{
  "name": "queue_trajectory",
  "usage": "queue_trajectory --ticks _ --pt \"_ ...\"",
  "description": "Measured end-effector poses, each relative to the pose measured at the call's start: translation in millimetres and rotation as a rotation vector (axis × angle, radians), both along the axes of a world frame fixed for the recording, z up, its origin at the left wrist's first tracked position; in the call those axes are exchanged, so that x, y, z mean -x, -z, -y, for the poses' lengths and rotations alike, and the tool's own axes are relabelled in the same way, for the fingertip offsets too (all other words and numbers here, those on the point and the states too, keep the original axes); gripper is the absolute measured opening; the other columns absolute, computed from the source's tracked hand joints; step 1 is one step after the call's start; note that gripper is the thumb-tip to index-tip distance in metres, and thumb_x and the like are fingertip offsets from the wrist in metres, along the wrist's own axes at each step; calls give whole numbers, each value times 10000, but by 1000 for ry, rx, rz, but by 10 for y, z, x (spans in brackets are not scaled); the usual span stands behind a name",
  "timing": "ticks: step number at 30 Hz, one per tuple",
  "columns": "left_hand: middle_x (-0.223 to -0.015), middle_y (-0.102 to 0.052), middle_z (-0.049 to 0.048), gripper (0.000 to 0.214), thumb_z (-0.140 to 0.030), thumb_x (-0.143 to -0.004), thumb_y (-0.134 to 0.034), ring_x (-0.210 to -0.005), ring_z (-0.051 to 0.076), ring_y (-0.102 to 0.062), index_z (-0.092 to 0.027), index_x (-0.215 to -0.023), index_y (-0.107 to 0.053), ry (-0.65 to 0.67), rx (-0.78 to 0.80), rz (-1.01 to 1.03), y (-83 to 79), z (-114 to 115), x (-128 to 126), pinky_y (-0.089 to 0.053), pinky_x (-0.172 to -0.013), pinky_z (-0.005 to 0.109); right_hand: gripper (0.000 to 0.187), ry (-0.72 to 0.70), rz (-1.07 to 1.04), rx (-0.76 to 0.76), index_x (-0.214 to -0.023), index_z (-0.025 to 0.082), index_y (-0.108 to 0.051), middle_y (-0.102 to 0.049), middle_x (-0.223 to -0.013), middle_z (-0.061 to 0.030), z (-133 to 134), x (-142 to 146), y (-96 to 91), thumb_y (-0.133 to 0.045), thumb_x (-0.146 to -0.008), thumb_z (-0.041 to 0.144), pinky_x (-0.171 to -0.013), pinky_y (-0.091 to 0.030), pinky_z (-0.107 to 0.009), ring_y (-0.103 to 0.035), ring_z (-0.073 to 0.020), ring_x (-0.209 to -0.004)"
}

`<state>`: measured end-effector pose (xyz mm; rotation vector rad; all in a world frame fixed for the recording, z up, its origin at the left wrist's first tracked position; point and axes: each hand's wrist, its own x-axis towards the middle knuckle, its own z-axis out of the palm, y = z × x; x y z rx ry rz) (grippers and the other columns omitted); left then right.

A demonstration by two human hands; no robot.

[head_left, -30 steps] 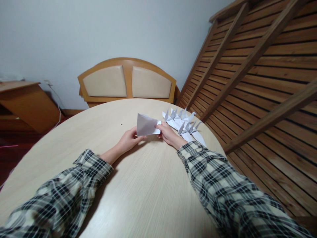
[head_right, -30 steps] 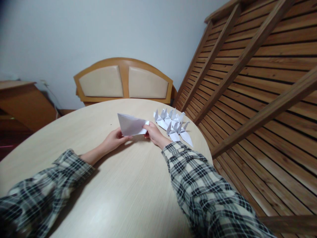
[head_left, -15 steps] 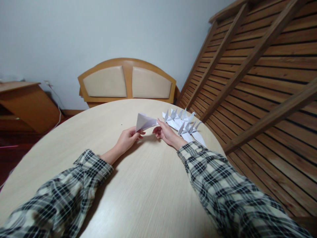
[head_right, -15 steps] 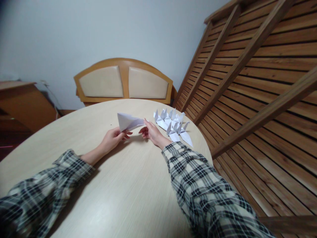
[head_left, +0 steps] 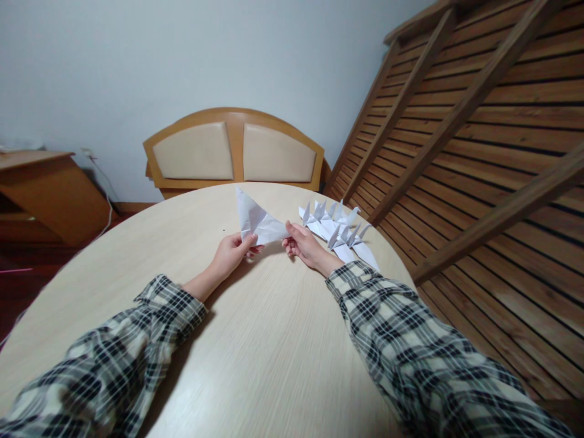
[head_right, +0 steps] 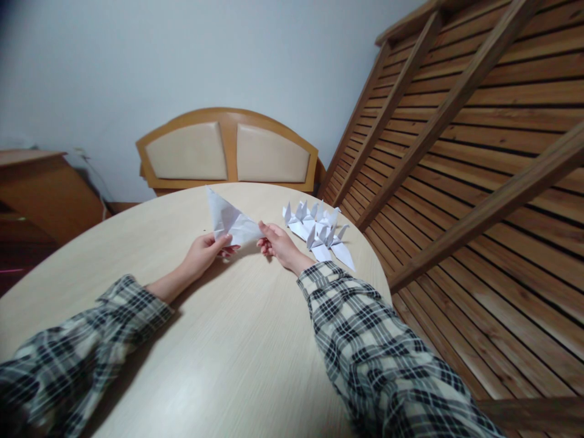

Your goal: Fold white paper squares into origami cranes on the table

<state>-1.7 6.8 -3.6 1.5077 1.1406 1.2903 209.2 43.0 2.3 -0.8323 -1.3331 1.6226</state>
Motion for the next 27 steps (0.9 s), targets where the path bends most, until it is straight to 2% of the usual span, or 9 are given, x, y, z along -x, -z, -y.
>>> queue_trajectory --ticks 8,17,22,27 --pt "-705 -708 87 307 -402 -833 -622 -563 124 -568 -119 -741 -698 18 35 -51 -121 72 -24 -454 -552 248 409 13 38 15 -818 184 -532 -566 -578 40 -8 28 6 -689 -785 559 -345 -338 -156 -478 -56 -420" --pt "-699 -697 84 294 -395 -834 -624 -543 112 -542 -121 -740 -672 13 44 -8 -80 43 -28 -428 -527 243 266 43 40 4 -782 171 -557 -594 -577 27 -6 27 19 -677 -845 400 -374 -342 -150 -481 -48 -424" --pt "-585 -636 49 311 -384 -864 -591 -480 100 -510 -132 -686 -621 -41 61 34 -79 40 -29 -404 -486 234 189 32 98 6 -799 161 -570 -659 -649 -8 6 34 9 -641 -875 320 -365 -365 -149 -501 -47 -423" --pt "-554 -592 16 303 -382 -870 -582 -467 96 -507 -147 -679 -591 -60 72 92 -54 28 -13 -399 -472 225 243 34 236 -63 -738 186 -543 -518 -467 70 60 28 -35 -615 -890 362 -264 -204 -164 -348 -34 -295"
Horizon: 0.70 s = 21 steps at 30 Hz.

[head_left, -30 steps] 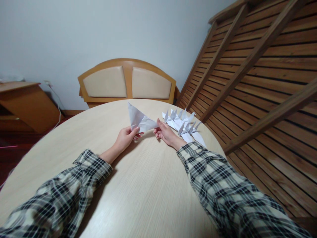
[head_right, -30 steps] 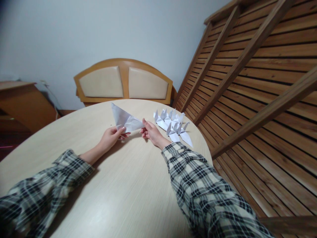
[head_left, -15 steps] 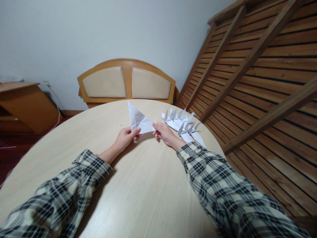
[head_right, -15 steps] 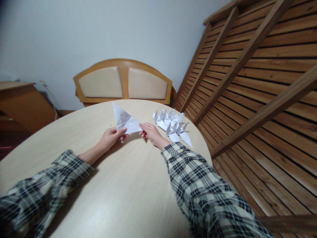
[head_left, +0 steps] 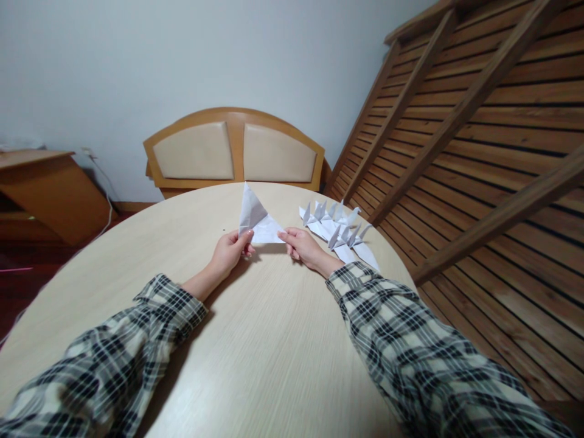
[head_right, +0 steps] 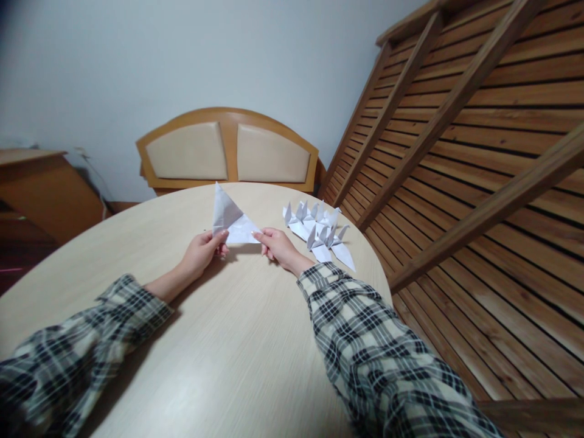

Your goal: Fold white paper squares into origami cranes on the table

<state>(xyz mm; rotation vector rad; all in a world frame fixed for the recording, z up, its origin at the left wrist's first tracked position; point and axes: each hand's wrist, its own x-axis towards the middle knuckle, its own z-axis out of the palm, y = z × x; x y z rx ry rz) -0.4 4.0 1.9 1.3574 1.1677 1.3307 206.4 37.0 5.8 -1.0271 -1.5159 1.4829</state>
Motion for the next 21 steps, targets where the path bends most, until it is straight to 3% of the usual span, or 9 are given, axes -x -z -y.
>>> queue_trajectory --ticks 3,13,21 --pt "-552 -580 3 296 -383 -873 -577 -467 92 -506 -156 -682 -578 3 5 36 13 -7 0 -403 -476 221 253 -6 13 -16 -721 187 -536 -499 -451 75 4 -1 -7 -597 -901 353 -257 -188 -163 -338 -33 -286" --pt "-559 -603 29 377 -432 -891 -567 -477 97 -518 -144 -648 -571 -97 75 130 -21 -14 15 -419 -502 225 195 -145 -89 58 -775 145 -586 -670 -678 -33 -43 9 19 -556 -928 263 -409 -451 -166 -563 -65 -455" --pt "-574 -611 32 324 -383 -915 -552 -489 102 -527 -152 -689 -576 -100 90 168 7 -48 27 -434 -516 228 267 -155 -66 19 -704 164 -542 -568 -533 31 -43 -21 23 -608 -890 345 -366 -360 -146 -481 -46 -394"
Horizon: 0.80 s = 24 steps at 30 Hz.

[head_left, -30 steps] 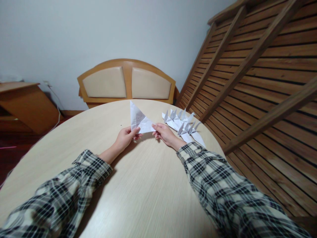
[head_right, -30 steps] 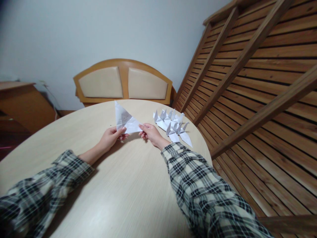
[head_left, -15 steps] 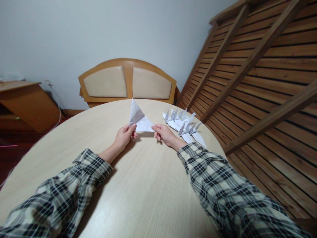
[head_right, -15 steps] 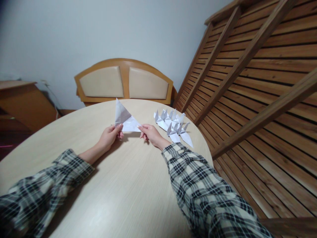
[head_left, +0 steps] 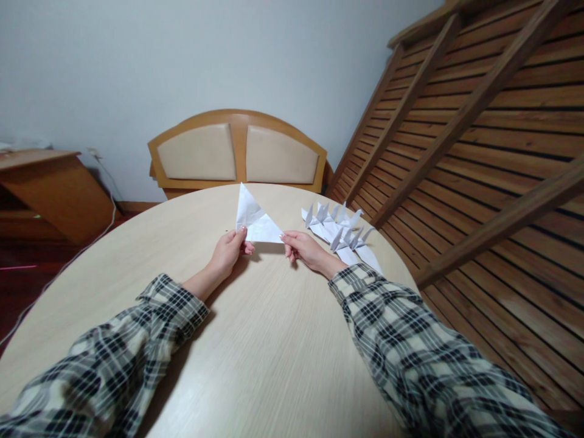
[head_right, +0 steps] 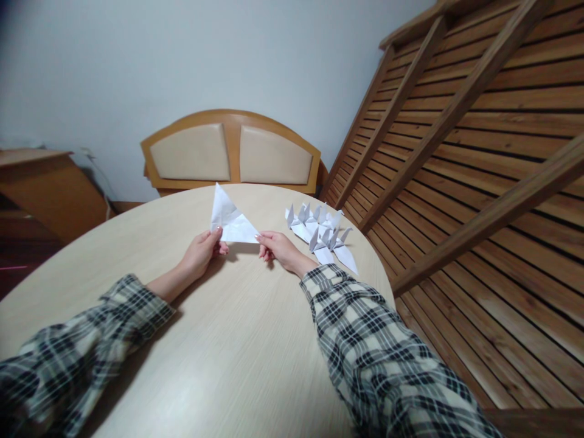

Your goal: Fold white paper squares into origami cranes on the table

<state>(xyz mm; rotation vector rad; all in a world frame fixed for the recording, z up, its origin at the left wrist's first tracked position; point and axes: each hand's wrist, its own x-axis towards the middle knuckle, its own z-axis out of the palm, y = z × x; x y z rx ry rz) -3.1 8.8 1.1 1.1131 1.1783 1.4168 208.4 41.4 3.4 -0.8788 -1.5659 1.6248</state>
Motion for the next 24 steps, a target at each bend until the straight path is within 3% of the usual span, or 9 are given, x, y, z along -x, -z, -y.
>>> queue_trajectory --ticks 4,9,12,18,24 --pt "-567 -600 29 336 -393 -923 -528 -499 105 -521 -168 -676 -564 55 -19 -30 -19 16 1 -425 -523 231 337 24 -37 19 -770 180 -562 -512 -490 50 -2 -8 19 -620 -855 500 -334 -301 -184 -421 -67 -372" --pt "-592 -623 58 365 -457 -899 -544 -546 134 -527 -166 -695 -627 371 -50 -153 -70 96 -4 -423 -562 261 483 57 -102 97 -819 183 -579 -554 -605 15 8 -1 -5 -576 -822 666 -438 -374 -207 -483 -89 -492" --pt "-597 -632 78 428 -484 -887 -544 -564 145 -510 -165 -620 -644 480 -90 -268 -96 127 8 -413 -576 269 557 33 -93 107 -820 180 -587 -608 -692 -23 17 -4 -21 -550 -792 734 -506 -413 -224 -525 -107 -570" --pt "-593 -627 84 476 -496 -895 -522 -554 137 -499 -160 -577 -633 505 -82 -299 -80 108 26 -403 -578 267 585 15 -96 49 -783 169 -596 -622 -706 -35 12 0 16 -611 -726 751 -551 -414 -249 -529 -123 -607" --pt "-609 -563 24 327 -437 -870 -589 -540 112 -469 -150 -714 -615 385 -67 -170 -42 73 -7 -370 -532 247 601 6 -101 56 -741 161 -594 -592 -648 -14 10 -9 23 -675 -654 750 -545 -379 -243 -509 -112 -577"
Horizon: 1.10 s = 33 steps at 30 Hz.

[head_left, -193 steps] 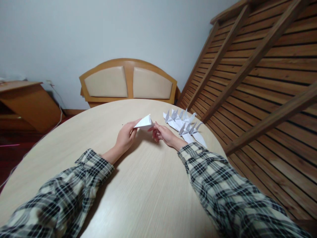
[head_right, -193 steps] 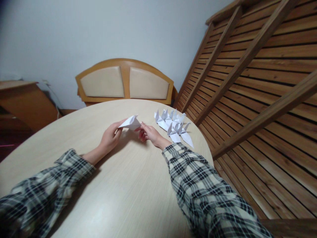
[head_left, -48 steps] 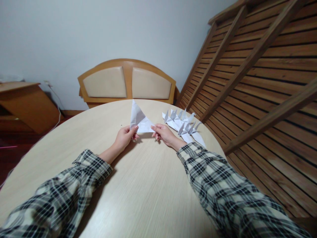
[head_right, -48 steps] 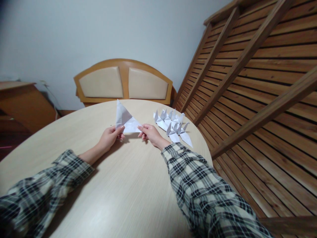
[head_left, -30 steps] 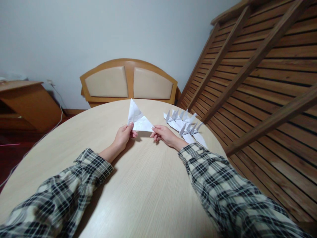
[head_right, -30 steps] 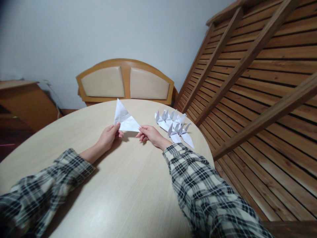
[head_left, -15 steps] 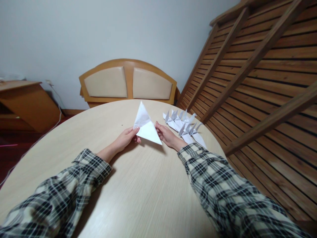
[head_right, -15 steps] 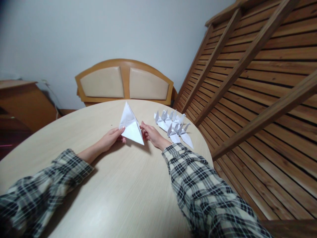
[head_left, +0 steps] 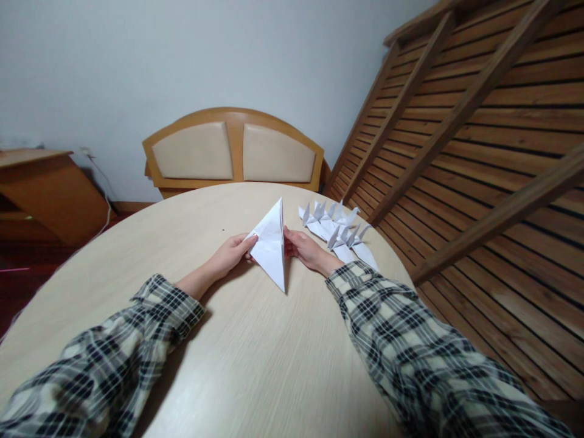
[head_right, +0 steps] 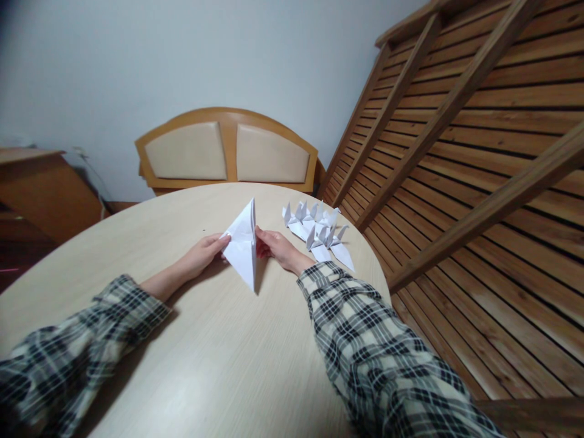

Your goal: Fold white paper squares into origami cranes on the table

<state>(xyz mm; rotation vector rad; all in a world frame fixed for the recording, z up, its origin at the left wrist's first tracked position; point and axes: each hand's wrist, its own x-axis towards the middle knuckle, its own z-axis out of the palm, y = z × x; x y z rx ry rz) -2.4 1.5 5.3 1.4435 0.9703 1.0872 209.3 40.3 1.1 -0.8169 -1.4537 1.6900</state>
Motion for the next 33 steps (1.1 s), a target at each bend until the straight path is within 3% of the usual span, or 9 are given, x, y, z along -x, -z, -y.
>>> queue_trajectory --ticks 7,13,21,33 --pt "-725 -644 66 287 -414 -843 -606 -606 140 -532 -134 -795 -641 -78 55 70 -2 -24 1 -417 -570 265 486 -65 28 -38 -743 158 -596 -611 -666 -17 5 -5 -1 -692 -735 634 -556 -384 -239 -522 -102 -567" --pt "-725 -664 86 291 -415 -837 -598 -601 146 -535 -142 -756 -659 -114 68 86 -22 -36 -5 -426 -570 264 338 -82 47 -53 -733 165 -590 -613 -673 -5 23 -6 -21 -693 -797 480 -578 -402 -235 -526 -96 -573" --pt "-722 -660 70 279 -410 -816 -635 -591 133 -538 -135 -773 -654 -95 124 152 -15 -29 3 -419 -567 259 446 -105 91 -85 -756 165 -597 -618 -700 -12 73 -9 -89 -687 -757 601 -584 -410 -240 -536 -102 -595" --pt "-720 -673 75 272 -401 -818 -613 -596 145 -552 -136 -774 -655 -107 122 141 -55 -24 -15 -432 -577 272 251 -142 93 -70 -799 166 -613 -629 -724 -17 60 -18 -83 -701 -791 402 -592 -436 -240 -547 -104 -614"
